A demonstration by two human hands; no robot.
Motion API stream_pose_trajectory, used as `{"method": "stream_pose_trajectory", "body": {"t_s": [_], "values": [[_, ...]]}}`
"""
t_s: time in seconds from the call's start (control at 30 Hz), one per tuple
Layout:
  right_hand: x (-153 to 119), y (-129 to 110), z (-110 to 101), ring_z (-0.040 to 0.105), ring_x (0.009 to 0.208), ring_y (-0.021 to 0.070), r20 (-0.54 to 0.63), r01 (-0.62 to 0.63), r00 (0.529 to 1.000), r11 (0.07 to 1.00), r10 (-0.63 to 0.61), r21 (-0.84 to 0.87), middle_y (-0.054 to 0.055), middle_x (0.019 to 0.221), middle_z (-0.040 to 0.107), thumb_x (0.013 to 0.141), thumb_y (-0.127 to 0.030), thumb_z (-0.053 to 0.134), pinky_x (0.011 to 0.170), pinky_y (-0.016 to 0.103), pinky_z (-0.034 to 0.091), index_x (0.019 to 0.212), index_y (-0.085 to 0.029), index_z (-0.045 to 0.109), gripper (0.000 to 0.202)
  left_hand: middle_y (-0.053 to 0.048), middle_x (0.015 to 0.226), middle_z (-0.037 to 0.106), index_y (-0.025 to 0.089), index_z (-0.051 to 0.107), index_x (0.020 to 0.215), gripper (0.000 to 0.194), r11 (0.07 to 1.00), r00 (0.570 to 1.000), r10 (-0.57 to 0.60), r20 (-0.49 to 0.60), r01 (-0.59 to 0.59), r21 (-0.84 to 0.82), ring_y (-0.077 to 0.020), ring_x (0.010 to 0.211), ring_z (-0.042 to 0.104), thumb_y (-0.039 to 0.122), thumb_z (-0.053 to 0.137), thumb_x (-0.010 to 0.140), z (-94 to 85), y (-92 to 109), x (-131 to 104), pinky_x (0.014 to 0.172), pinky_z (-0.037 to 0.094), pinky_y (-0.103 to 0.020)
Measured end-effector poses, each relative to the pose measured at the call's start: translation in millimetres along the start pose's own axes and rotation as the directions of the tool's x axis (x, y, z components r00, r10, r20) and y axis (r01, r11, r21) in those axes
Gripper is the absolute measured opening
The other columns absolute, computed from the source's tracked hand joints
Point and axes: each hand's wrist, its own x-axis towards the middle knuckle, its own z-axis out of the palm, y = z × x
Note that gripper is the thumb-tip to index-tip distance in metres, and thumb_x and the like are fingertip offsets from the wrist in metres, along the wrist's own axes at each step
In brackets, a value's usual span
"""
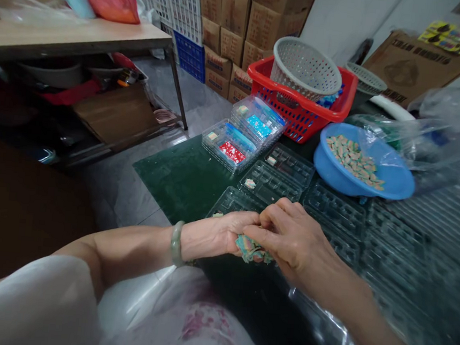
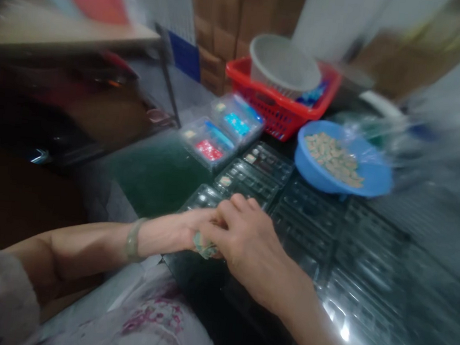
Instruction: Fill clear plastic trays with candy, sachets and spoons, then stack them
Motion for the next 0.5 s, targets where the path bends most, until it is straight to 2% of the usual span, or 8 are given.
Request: {"method": "stream_pose_trajectory", "body": {"t_s": [0.23, 0.37, 0.5], "values": [[-0.5, -4.1, -3.5, 0.038, 0.081, 0.0182, 0.046, -0.053, 0.998, 0.998, 0.052, 0.029, 0.004, 0.085, 0.051, 0.077, -0.005, 0.048, 0.069, 0.034, 0.031, 0.090, -0.022, 0.058, 0.024, 0.001, 0.058, 0.048, 0.017, 0.053, 0.062, 0.011, 0.968, 0.996, -0.087, -0.024, 0.079, -0.240, -0.0147, 0.063, 0.053, 0.017, 0.061, 0.070, 6.4, -7.2, 12.8, 0.057, 0.044, -0.026], [-0.1, -7.2, -2.7, 0.041, 0.089, 0.0193, 0.017, -0.084, 0.997, 0.982, 0.082, 0.168, 0.004, 0.095, 0.053, 0.073, -0.003, 0.049, 0.076, 0.036, 0.035, 0.084, -0.020, 0.053, 0.020, 0.002, 0.057, 0.048, 0.017, 0.052, 0.065, 0.010, 0.938, 0.990, -0.138, -0.023, 0.123, -0.325, -0.0144, 0.060, 0.051, 0.017, 0.058, 0.073, 11.0, -13.7, 28.1, 0.052, 0.041, -0.025], [-4.8, -6.5, -4.0, 0.043, 0.098, 0.0184, -0.062, -0.101, 0.989, 0.929, 0.132, 0.357, 0.004, 0.103, 0.051, 0.074, -0.004, 0.053, 0.083, 0.035, 0.037, 0.080, -0.018, 0.051, 0.016, 0.002, 0.058, 0.048, 0.016, 0.053, 0.069, 0.006, 0.932, 0.995, -0.101, -0.014, 0.089, -0.352, -0.0127, 0.056, 0.051, 0.011, 0.056, 0.070, 6.3, -17.8, 29.7, 0.051, 0.041, -0.024]]}}
